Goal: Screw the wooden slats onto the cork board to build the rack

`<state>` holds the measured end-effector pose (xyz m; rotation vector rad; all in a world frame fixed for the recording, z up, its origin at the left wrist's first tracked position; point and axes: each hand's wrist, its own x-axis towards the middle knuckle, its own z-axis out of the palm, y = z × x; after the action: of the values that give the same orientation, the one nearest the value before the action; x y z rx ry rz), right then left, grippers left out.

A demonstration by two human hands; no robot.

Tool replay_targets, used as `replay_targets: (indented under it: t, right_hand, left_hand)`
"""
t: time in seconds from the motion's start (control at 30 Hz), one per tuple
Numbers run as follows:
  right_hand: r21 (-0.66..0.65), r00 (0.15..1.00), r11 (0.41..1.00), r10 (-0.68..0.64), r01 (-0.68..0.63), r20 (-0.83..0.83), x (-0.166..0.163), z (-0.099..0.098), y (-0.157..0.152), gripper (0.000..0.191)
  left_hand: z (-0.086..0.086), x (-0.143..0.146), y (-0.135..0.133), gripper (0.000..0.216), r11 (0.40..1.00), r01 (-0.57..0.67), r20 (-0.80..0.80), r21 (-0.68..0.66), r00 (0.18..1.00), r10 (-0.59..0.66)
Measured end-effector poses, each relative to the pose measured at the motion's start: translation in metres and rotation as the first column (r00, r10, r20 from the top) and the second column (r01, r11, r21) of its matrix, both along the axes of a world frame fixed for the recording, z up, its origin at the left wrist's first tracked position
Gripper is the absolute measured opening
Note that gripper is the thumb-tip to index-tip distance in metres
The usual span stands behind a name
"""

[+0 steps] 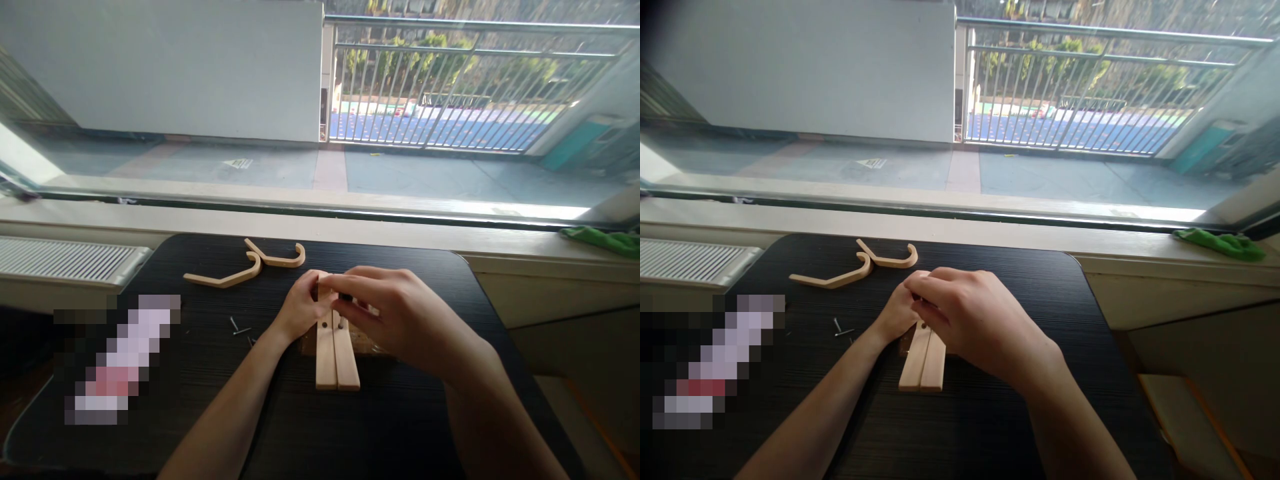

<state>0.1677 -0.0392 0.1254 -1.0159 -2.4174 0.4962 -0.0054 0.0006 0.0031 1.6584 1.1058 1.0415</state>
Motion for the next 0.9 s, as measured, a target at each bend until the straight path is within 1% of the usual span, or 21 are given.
replay_targets:
  t: [0.1, 0.17, 0.33, 0.43, 0.53, 0.63, 0.8, 0.9]
  right_hand:
    - [-0.043, 0.999, 0.999, 0.027, -0.026, 0.029, 0.0028, 0.002, -0.0017, 0.035]
    - [-0.073, 0.998, 0.996, 0.044, -0.042, 0.033, 0.0048, 0.0039, -0.0027, 0.04]
    - [-0.109, 0.997, 0.992, 0.07, -0.068, 0.018, 0.0073, 0.0068, -0.0029, 0.035]
    - [-0.116, 0.999, 0.993, 0.028, -0.023, 0.042, 0.0074, 0.0068, -0.003, 0.033]
    - [-0.112, 0.999, 0.994, -0.005, 0.011, 0.053, 0.0071, 0.0061, -0.0036, 0.027]
    - [-0.1, 0.999, 0.995, -0.009, 0.014, 0.048, 0.0069, 0.0055, -0.004, 0.024]
    - [-0.098, 1.0, 0.995, -0.013, 0.016, 0.026, 0.0079, 0.005, -0.004, 0.027]
    - [-0.079, 0.999, 0.996, -0.03, 0.032, 0.031, 0.0092, 0.0049, -0.0037, 0.025]
  left_hand:
    - [-0.0023, 0.0006, 0.0004, 0.013, 1.0, 0.025, 0.011, -0.012, 1.0, -0.025]
    - [-0.0025, 0.0006, 0.0005, 0.015, 0.999, 0.036, 0.017, -0.014, 0.999, -0.036]
    - [-0.002, -0.0001, 0.0009, 0.018, 0.999, 0.033, -0.002, 0.004, 0.999, -0.033]
    - [-0.002, -0.0001, 0.0008, 0.015, 1.0, 0.02, 0.002, -0.009, 1.0, -0.02]
    - [-0.002, 0.0, 0.0003, 0.014, 1.0, -0.005, 0.0, -0.01, 1.0, 0.005]
    - [-0.0022, -0.0002, 0.0, 0.016, 1.0, -0.009, 0.006, -0.003, 1.0, 0.009]
    - [-0.0031, -0.0004, 0.0006, 0.016, 1.0, -0.005, 0.014, -0.018, 1.0, 0.005]
    - [-0.0034, 0.0, 0.0009, 0.014, 1.0, 0.003, 0.027, -0.023, 1.0, -0.003]
